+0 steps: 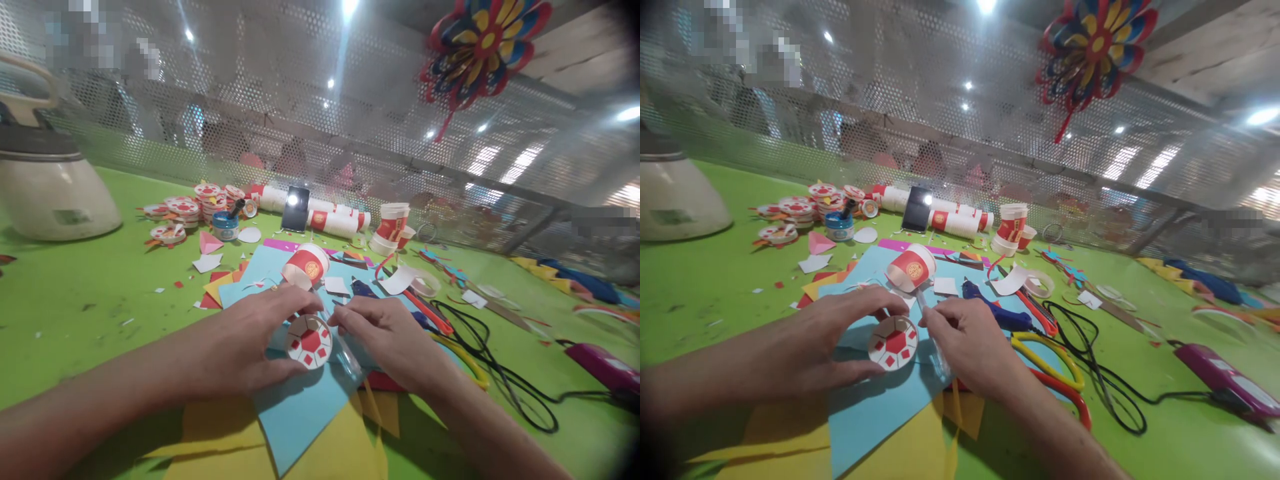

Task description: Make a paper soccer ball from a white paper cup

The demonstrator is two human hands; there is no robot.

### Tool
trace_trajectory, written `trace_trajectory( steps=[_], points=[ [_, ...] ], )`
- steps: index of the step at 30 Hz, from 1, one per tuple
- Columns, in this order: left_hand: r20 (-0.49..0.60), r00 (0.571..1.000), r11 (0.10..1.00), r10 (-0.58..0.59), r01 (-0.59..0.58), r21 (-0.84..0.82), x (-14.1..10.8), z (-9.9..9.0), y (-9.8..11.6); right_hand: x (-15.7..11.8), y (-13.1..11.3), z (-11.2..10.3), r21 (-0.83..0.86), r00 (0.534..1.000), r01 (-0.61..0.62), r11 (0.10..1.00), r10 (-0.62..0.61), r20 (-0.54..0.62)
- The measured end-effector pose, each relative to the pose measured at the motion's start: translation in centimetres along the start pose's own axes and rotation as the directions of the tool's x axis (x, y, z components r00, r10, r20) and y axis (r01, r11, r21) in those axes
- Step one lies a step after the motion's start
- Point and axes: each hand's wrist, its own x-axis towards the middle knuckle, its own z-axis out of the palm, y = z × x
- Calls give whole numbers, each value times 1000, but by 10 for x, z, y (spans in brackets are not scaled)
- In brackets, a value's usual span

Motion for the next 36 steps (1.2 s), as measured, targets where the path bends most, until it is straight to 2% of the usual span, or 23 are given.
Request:
trace_trajectory(
  steps=[4,8,13,16,24,31,36],
  points=[
    [-11,999,1000,30,-30,-2,-1,-2,-2,-1,0,-3,31,998,29,999,-30,54],
    [-13,997,997,72,-72,0,-2,-5,-6,0,3,-4,195,991,-43,980,16,136],
    [-21,993,993,117,-117,-4,-1,-8,-7,2,7,-2,478,983,-145,866,70,172],
    [-53,990,991,132,-132,-2,0,-6,-7,3,6,3,559,984,-166,813,97,153],
    [-120,989,996,84,-82,21,7,2,-8,3,1,9,578,985,-172,797,127,119],
    [-110,992,998,64,-61,32,6,1,-4,2,-1,7,544,981,-188,817,135,136],
    [-93,995,999,-28,29,14,4,1,-3,1,2,11,566,989,-147,811,100,113]
  ],
)
